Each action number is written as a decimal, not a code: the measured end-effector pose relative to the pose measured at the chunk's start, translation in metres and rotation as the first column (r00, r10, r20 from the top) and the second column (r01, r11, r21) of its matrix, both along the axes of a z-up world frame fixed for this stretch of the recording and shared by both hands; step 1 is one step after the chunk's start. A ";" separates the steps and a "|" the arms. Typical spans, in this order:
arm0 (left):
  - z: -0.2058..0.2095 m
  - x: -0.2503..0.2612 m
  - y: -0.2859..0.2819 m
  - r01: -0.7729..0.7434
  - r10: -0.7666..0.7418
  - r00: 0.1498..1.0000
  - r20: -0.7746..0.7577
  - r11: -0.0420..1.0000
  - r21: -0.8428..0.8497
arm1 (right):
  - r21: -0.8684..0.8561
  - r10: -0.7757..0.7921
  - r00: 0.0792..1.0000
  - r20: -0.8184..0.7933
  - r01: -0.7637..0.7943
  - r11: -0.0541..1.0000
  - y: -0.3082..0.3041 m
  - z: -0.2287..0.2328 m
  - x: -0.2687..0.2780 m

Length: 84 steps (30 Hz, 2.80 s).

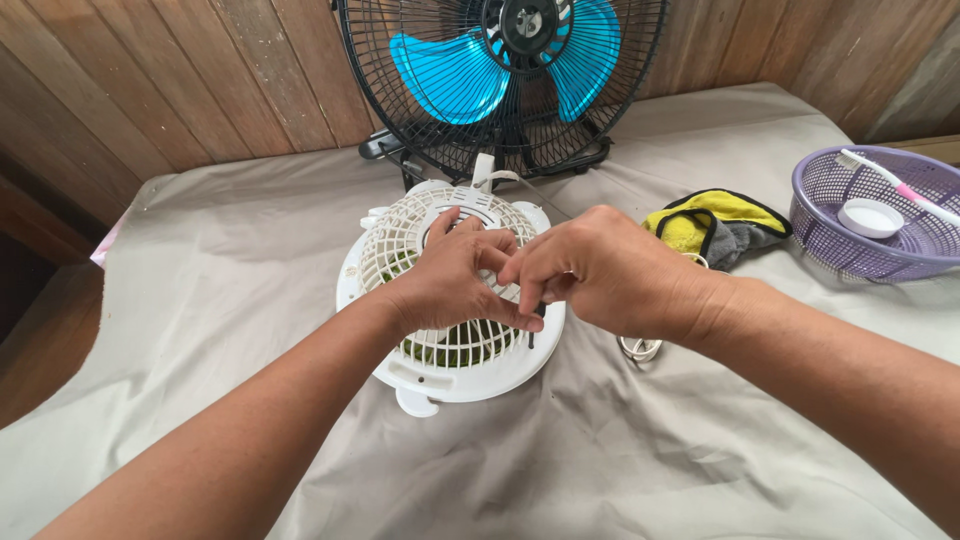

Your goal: The person uses a screwdriver to remove screws from the base of a small white electric fan. They repeatedly unscrew, rotate, and reposition the fan while working on different screw locations around the base. The fan remains assembled throughout the clip.

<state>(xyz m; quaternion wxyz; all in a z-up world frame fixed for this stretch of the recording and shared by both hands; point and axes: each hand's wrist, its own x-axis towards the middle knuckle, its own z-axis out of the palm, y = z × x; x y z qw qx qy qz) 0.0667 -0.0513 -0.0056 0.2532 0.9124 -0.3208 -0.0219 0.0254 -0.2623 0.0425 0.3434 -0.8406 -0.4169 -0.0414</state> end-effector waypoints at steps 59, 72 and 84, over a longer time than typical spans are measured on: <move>0.008 0.005 -0.010 0.054 -0.054 0.973 -0.225 0.999 -0.006 | -0.054 -0.020 0.996 0.083 0.025 0.998 -0.001 0.015 -0.004; -0.002 0.016 -0.007 0.076 -0.089 0.976 -0.201 0.995 -0.072 | -0.130 -0.081 0.986 0.143 0.100 0.986 0.005 0.015 0.000; 0.005 0.002 -0.014 0.036 -0.046 0.984 -0.174 0.998 -0.059 | -0.137 -0.441 0.898 -0.013 0.435 0.890 0.007 0.015 -0.007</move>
